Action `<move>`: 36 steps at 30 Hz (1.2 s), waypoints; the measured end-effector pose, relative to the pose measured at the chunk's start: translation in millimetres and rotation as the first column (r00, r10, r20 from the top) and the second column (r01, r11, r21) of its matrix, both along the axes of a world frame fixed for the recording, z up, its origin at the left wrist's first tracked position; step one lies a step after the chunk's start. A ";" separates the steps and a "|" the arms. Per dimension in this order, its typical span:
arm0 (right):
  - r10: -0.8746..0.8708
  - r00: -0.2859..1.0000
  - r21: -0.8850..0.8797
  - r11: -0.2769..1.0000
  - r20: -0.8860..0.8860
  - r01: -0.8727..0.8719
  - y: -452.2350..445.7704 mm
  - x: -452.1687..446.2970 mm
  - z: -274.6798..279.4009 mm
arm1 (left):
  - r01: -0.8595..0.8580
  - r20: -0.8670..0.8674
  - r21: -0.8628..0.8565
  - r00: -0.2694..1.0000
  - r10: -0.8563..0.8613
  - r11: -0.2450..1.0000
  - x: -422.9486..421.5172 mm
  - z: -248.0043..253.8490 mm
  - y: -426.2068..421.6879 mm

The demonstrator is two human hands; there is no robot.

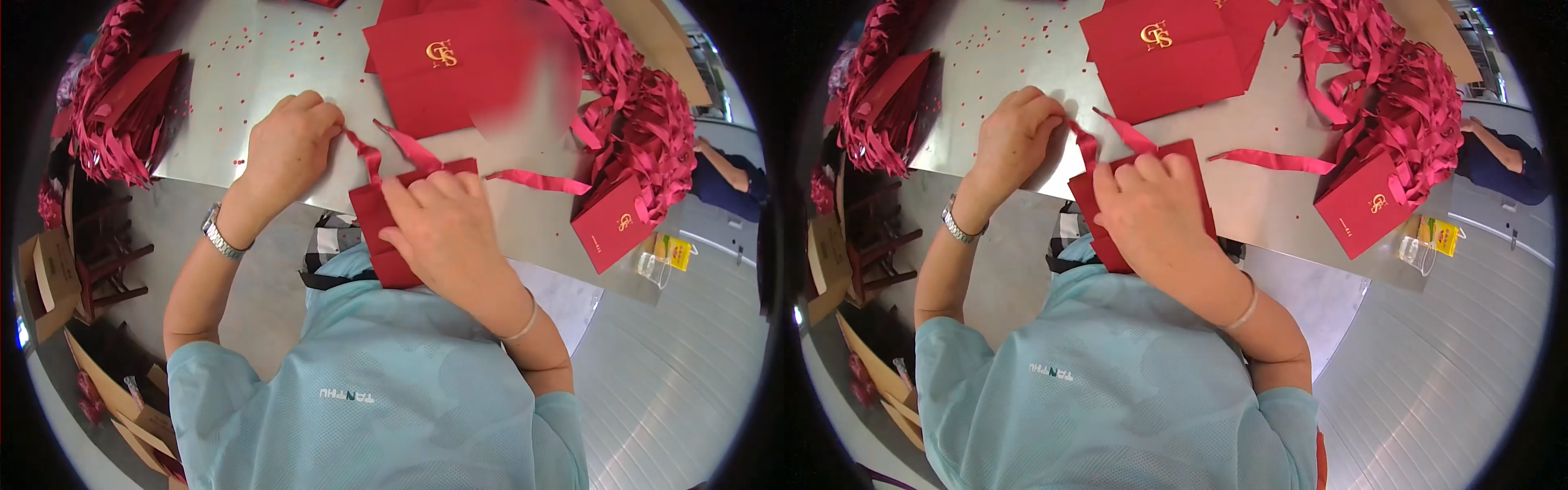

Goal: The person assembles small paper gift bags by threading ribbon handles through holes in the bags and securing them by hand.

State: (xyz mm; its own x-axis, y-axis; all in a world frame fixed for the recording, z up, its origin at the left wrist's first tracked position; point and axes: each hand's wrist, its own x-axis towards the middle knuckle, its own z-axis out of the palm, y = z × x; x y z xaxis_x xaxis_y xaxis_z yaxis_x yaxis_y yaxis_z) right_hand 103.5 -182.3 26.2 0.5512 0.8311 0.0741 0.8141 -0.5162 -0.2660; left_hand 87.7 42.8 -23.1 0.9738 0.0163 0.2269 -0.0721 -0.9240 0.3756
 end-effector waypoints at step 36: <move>-0.094 0.987 0.312 0.941 -0.130 0.130 -73.0 -9.4 -57.3 | -0.086 0.188 -0.188 0.974 0.122 0.978 10.4 16.3 -30.8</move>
State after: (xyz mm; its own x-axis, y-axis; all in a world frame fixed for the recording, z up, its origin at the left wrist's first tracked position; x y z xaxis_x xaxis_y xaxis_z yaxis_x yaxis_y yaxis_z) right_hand 94.2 -255.3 -31.1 0.6593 0.7066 0.2570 0.7115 -0.4757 -0.5172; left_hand 98.0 12.0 -6.8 0.9005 0.1727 0.3990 -0.0682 -0.8502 0.5221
